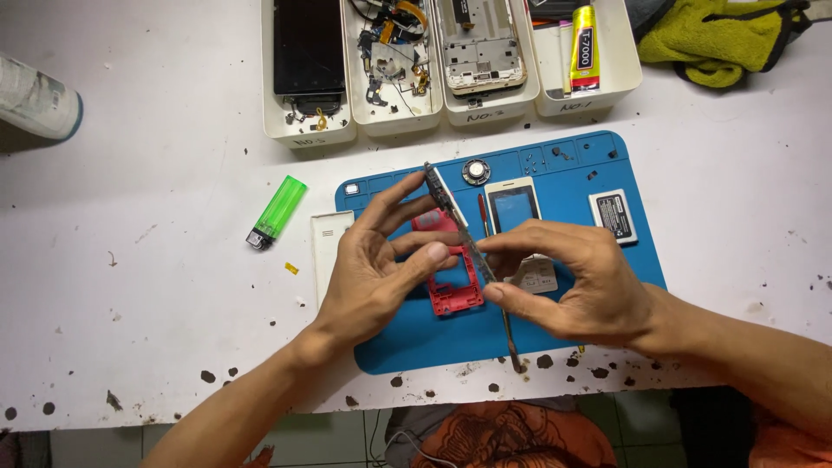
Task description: Disassembling a mobile phone using a metal prying tool to separate the housing and remove internal components
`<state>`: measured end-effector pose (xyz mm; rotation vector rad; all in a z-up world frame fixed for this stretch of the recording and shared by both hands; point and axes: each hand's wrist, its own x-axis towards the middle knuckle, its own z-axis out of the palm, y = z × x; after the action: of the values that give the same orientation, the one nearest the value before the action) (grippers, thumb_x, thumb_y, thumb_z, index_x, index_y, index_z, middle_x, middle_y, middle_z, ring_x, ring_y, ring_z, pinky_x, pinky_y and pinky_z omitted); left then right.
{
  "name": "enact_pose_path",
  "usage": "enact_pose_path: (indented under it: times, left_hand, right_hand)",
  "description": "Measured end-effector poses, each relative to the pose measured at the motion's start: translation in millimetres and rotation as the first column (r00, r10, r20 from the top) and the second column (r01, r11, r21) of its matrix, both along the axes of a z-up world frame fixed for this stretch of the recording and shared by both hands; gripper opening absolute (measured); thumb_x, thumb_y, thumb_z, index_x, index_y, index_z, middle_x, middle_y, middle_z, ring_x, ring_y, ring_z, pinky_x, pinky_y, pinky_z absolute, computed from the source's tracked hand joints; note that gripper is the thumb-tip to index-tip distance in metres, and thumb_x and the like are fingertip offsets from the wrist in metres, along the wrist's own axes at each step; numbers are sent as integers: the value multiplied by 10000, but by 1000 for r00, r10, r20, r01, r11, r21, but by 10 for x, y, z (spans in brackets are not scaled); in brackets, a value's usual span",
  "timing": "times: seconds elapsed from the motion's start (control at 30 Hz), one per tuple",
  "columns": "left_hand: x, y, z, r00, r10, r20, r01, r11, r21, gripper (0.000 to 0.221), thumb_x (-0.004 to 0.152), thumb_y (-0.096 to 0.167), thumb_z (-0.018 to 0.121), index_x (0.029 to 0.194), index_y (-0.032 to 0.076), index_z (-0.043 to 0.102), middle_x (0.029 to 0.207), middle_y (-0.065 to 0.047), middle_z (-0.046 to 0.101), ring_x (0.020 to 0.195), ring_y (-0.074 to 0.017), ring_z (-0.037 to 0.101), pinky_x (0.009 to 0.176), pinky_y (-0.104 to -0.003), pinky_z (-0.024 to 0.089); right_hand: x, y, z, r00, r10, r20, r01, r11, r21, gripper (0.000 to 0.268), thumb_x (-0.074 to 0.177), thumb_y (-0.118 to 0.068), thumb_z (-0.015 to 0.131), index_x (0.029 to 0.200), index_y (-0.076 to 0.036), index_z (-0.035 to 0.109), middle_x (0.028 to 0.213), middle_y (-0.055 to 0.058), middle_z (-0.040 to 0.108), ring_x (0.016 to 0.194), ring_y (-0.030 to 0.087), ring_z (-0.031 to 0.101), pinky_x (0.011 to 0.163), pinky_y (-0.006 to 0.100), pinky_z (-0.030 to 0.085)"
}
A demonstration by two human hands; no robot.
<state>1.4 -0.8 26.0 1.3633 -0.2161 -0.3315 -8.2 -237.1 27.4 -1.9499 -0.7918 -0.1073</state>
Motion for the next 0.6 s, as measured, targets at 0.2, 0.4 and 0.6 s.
enact_pose_path:
  times: [0.2,0.4,0.6]
  left_hand:
    - [-6,-10,-34,1000,10,-27,-10,1000,16,764,876,179,746,1534,84,371,1471,-275,544,1116,-277,735,922,-400,680]
    - [2,-6,-68,998,9,-59,-6,998,55,801,833,206,781,1519,111,378,1420,-266,572,1078,-272,752,897,-386,686]
    - [1,-13,-95,996,18,-88,-11,997,75,850,805,218,795,1528,98,364,1399,-251,589,1067,-279,751,903,-389,685]
  right_hand:
    - [-15,9,-8,999,17,43,-17,1000,8,438,817,-181,852,1178,4,685,971,131,773,788,182,749,724,245,652]
    - [-25,13,-13,997,56,52,-55,998,-16,458,828,-195,846,1204,-1,671,996,141,764,813,200,760,734,249,675]
    - [-18,13,-68,989,95,116,-92,995,-36,465,830,-179,860,1200,14,656,991,144,754,832,203,760,740,246,684]
